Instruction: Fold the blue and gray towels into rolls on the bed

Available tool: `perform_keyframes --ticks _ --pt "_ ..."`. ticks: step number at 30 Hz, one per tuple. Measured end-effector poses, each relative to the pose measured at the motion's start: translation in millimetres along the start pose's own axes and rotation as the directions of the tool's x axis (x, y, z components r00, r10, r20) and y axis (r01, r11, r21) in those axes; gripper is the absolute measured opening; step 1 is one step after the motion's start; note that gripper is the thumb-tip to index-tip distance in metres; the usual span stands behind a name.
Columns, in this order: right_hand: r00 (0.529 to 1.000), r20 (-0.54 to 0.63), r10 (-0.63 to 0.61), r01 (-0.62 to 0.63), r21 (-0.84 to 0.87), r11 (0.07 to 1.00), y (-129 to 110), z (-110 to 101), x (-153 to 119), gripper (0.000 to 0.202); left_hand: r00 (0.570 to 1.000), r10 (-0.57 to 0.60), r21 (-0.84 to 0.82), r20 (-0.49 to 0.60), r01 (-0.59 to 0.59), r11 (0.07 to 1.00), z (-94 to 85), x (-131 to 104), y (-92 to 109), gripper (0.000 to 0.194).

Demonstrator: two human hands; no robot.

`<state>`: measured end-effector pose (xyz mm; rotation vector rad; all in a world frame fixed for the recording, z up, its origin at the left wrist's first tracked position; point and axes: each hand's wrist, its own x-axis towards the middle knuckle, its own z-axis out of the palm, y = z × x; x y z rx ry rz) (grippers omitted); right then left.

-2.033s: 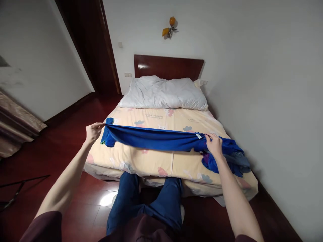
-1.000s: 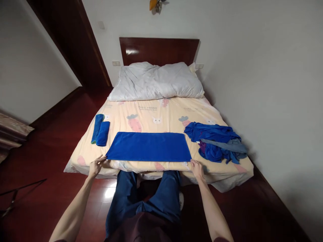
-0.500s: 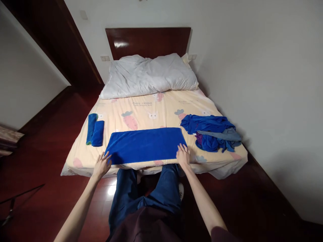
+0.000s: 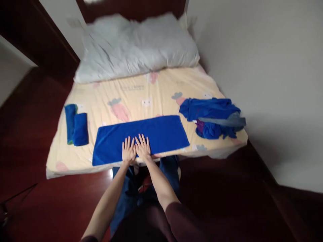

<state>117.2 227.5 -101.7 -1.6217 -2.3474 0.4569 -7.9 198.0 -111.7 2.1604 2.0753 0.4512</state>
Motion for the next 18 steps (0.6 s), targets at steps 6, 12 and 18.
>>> perform_keyframes --ticks 6,12,18 --pt "1.000 0.007 0.013 -0.013 -0.038 0.999 4.6 -0.8 6.1 0.056 1.000 0.001 -0.076 -0.005 -0.002 0.997 0.0 6.4 1.3 0.057" --pt "0.998 -0.009 -0.055 0.055 -0.062 0.997 16.3 -8.5 2.2 0.058 1.000 -0.006 -0.039 -0.014 0.006 0.999 -13.0 -2.2 -13.3 0.057" --pt "0.981 -0.038 0.190 -0.194 -0.138 0.971 135.2 -53.3 -12.5 0.062 0.968 -0.242 0.043 -0.064 0.244 0.969 -51.4 -25.8 -92.6 0.062"
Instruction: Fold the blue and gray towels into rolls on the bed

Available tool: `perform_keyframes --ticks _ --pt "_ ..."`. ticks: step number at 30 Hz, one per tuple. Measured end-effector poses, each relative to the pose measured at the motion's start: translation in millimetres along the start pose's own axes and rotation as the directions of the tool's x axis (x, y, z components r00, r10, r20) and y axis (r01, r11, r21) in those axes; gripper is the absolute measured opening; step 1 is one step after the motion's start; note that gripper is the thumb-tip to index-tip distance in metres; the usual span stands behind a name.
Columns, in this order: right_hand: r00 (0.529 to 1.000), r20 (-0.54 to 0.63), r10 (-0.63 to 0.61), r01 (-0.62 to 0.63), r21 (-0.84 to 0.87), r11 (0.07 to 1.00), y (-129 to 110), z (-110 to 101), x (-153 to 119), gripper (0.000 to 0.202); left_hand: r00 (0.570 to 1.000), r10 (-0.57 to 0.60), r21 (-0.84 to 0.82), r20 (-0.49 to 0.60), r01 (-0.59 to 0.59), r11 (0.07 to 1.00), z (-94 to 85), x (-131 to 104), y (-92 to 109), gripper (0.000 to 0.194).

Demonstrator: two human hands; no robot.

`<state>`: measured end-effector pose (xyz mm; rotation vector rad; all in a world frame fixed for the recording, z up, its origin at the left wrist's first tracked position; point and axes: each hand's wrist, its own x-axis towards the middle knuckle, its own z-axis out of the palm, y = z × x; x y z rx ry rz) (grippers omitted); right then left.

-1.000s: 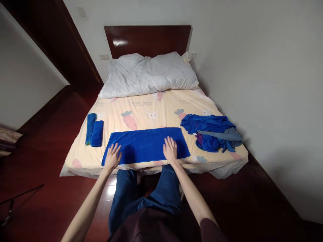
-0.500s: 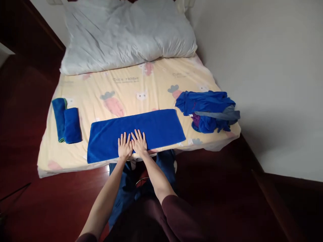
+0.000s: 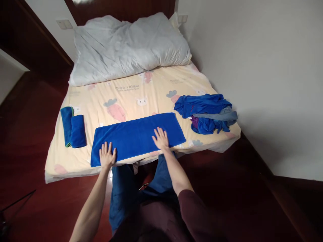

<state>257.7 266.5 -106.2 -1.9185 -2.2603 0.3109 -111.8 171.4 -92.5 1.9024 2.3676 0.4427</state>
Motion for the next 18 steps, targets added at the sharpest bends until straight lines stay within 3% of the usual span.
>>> perform_keyframes --ticks 3,6,11,18 --pt "0.981 -0.031 0.192 -0.193 -0.069 0.979 75.4 -12.4 -3.3 0.063 0.989 -0.143 0.042 -0.029 0.144 0.989 -11.2 2.1 -34.1 0.064" --pt "0.975 -0.085 0.205 -0.215 -0.138 0.967 115.1 -18.0 -7.7 0.063 0.972 -0.231 0.065 -0.035 0.233 0.970 -14.4 5.1 -40.6 0.065" --pt "0.977 -0.134 0.167 -0.192 -0.210 0.959 117.7 -20.2 -4.7 0.062 0.972 -0.234 0.060 -0.037 0.236 0.970 -14.1 13.1 -28.2 0.065" --pt "0.981 -0.043 0.188 -0.193 -0.211 0.958 114.6 -15.5 -7.5 0.063 0.979 -0.203 0.054 -0.008 0.203 0.978 -12.6 3.4 -47.1 0.066"
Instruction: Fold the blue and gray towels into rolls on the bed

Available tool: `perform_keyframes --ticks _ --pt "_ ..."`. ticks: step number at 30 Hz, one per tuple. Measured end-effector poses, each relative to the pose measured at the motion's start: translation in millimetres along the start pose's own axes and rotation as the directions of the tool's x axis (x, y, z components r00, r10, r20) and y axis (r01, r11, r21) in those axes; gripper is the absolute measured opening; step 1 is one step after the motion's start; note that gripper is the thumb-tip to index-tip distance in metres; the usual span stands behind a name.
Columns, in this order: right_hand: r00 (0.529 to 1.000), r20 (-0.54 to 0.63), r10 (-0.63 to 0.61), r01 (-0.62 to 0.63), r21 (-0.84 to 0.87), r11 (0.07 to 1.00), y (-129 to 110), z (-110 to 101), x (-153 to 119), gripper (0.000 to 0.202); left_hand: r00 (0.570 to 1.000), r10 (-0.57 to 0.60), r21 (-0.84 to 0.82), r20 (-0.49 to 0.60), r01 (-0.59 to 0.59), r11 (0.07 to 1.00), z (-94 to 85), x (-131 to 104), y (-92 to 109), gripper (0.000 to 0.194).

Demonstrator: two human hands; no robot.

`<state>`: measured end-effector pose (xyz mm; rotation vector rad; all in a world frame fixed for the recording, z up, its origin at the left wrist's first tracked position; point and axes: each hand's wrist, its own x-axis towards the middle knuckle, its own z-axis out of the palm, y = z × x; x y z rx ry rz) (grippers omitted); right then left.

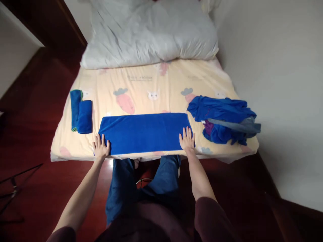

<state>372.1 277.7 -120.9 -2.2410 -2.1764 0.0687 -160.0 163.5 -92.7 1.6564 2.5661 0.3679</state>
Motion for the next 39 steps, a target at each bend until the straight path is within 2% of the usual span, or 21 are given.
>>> perform_keyframes --ticks 2,4,6,8,10,12,14,17,22,24,26,29,32,34,36,39 --pt "1.000 0.019 -0.015 0.016 -0.007 1.000 -9.9 -5.6 9.9 0.062 0.998 0.058 0.017 -0.026 -0.058 0.998 -1.4 3.0 6.9 0.066" --pt "0.997 -0.015 -0.074 0.074 0.008 0.997 -34.1 -15.8 24.2 0.060 0.985 0.166 0.026 -0.054 -0.165 0.986 -2.6 11.3 29.1 0.065" --pt "0.983 -0.076 -0.167 0.172 0.058 0.983 -74.2 -26.3 38.0 0.059 0.951 0.306 0.012 -0.048 -0.306 0.952 -0.4 23.6 65.6 0.063" --pt "0.956 -0.110 -0.272 0.285 0.127 0.950 -125.0 -31.4 47.9 0.059 0.899 0.437 -0.027 -0.013 -0.437 0.899 8.5 37.8 110.0 0.062" --pt "0.918 -0.102 -0.384 0.397 0.194 0.897 -175.8 -27.7 52.9 0.059 0.847 0.530 -0.072 0.031 -0.527 0.847 24.9 51.2 151.9 0.060" --pt "0.891 -0.067 -0.449 0.451 0.247 0.858 -215.2 -17.1 54.5 0.059 0.816 0.573 -0.101 0.070 -0.566 0.818 45.1 61.5 182.3 0.058" --pt "0.894 -0.040 -0.446 0.439 0.278 0.855 -238.0 -6.4 56.1 0.058 0.818 0.571 -0.107 0.072 -0.563 0.820 62.2 68.7 197.4 0.057" --pt "0.902 -0.047 -0.428 0.423 0.292 0.858 -248.3 -3.1 62.7 0.058 0.832 0.554 -0.106 0.020 -0.549 0.829 71.6 77.0 200.0 0.059" --pt "0.900 -0.067 -0.431 0.430 0.305 0.850 -242.9 -9.4 67.1 0.058 0.834 0.551 -0.146 0.004 -0.545 0.826 70.1 76.4 200.3 0.059" --pt "0.894 -0.055 -0.445 0.438 0.312 0.843 -234.6 -7.6 62.0 0.058 0.865 0.502 -0.158 -0.003 -0.496 0.854 71.8 67.6 200.2 0.058" --pt "0.879 -0.042 -0.474 0.462 0.315 0.829 -218.4 -4.9 58.6 0.058 0.915 0.402 -0.148 -0.033 -0.403 0.903 71.9 61.0 193.4 0.057" --pt "0.898 -0.039 -0.438 0.429 0.291 0.855 -174.6 -1.2 65.7 0.061 0.968 0.239 -0.104 -0.078 -0.246 0.964 64.9 65.9 164.2 0.059" --pt "0.955 -0.052 -0.291 0.294 0.251 0.922 -117.6 2.4 86.6 0.062 0.991 0.108 -0.044 -0.079 -0.112 0.993 52.8 86.4 117.0 0.063" --pt "0.975 -0.066 -0.210 0.220 0.227 0.949 -83.9 5.6 103.3 0.063 0.997 0.042 -0.008 -0.069 -0.042 0.999 46.4 103.0 85.4 0.065" --pt "0.986 -0.087 -0.145 0.160 0.210 0.964 -60.2 9.4 118.2 0.064 0.998 0.002 0.020 -0.059 -0.001 1.000 42.8 117.6 61.7 0.068" --pt "0.990 -0.126 -0.069 0.093 0.194 0.977 -44.8 14.2 132.5 0.065 0.997 -0.017 0.044 -0.072 0.020 0.999 41.4 130.3 47.1 0.070"
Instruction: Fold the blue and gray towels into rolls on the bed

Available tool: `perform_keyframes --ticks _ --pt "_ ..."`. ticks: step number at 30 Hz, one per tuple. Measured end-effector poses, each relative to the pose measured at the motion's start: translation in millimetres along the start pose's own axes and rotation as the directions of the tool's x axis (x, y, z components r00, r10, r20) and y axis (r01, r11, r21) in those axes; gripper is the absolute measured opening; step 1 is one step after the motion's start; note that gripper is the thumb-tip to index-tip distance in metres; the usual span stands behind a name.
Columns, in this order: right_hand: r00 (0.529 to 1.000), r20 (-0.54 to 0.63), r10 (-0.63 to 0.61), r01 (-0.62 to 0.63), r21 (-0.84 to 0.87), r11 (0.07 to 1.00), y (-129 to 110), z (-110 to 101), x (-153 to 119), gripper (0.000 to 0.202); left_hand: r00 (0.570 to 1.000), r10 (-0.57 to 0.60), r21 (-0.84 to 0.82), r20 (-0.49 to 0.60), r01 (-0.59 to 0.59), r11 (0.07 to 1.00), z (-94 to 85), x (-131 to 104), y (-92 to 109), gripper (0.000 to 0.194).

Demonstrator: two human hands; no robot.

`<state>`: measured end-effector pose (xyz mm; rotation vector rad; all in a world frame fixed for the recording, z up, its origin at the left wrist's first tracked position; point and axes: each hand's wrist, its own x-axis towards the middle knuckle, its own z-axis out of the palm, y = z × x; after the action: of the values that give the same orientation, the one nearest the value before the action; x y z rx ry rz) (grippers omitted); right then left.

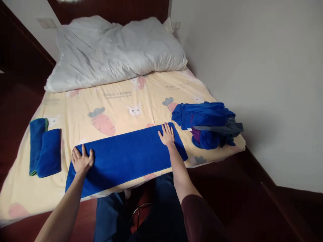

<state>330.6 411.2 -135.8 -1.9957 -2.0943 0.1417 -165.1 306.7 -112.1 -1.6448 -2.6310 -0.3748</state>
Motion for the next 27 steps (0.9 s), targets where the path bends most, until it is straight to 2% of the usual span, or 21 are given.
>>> perform_keyframes --ticks 3,7,9,12,14,18,22,25,27 --pt "1.000 -0.019 0.019 -0.019 -0.011 1.000 1.5 0.7 3.2 0.065 1.000 0.000 -0.007 -0.011 -0.001 1.000 0.0 2.0 2.2 0.072" --pt "1.000 -0.004 0.015 -0.015 -0.011 1.000 -1.7 -2.2 0.2 0.065 0.999 -0.023 -0.019 0.026 0.024 1.000 -4.5 1.8 4.6 0.073" --pt "0.996 -0.024 0.085 -0.085 -0.009 0.996 -2.4 -1.3 0.9 0.067 0.999 -0.023 -0.008 0.039 0.023 1.000 -7.7 4.0 1.7 0.073" --pt "0.965 -0.073 0.252 -0.252 0.006 0.968 -2.4 3.8 5.9 0.070 0.998 0.014 0.005 0.063 -0.014 1.000 -11.1 8.6 -4.9 0.075" --pt "0.949 -0.094 0.300 -0.302 -0.003 0.953 -2.0 7.3 9.3 0.072 0.996 0.034 0.004 0.081 -0.034 0.999 -12.6 10.9 -8.7 0.076" --pt "0.954 -0.103 0.281 -0.291 -0.100 0.951 -0.4 10.2 13.6 0.074 0.996 0.060 -0.033 0.068 -0.058 0.998 -12.6 13.9 -12.6 0.079" --pt "0.957 -0.023 0.289 -0.290 -0.102 0.952 2.7 6.7 17.2 0.076 0.995 0.068 -0.079 0.069 -0.062 0.995 -7.6 17.4 -13.5 0.079" --pt "0.962 0.097 0.255 -0.252 -0.039 0.967 3.9 -8.7 12.5 0.079 0.988 0.080 -0.102 0.135 -0.066 0.993 -11.8 16.6 -17.0 0.080" --pt "0.982 0.132 0.135 -0.135 -0.011 0.991 5.5 -23.8 -4.6 0.077 0.980 0.129 -0.124 0.153 -0.110 0.986 -20.8 4.7 -24.4 0.081"
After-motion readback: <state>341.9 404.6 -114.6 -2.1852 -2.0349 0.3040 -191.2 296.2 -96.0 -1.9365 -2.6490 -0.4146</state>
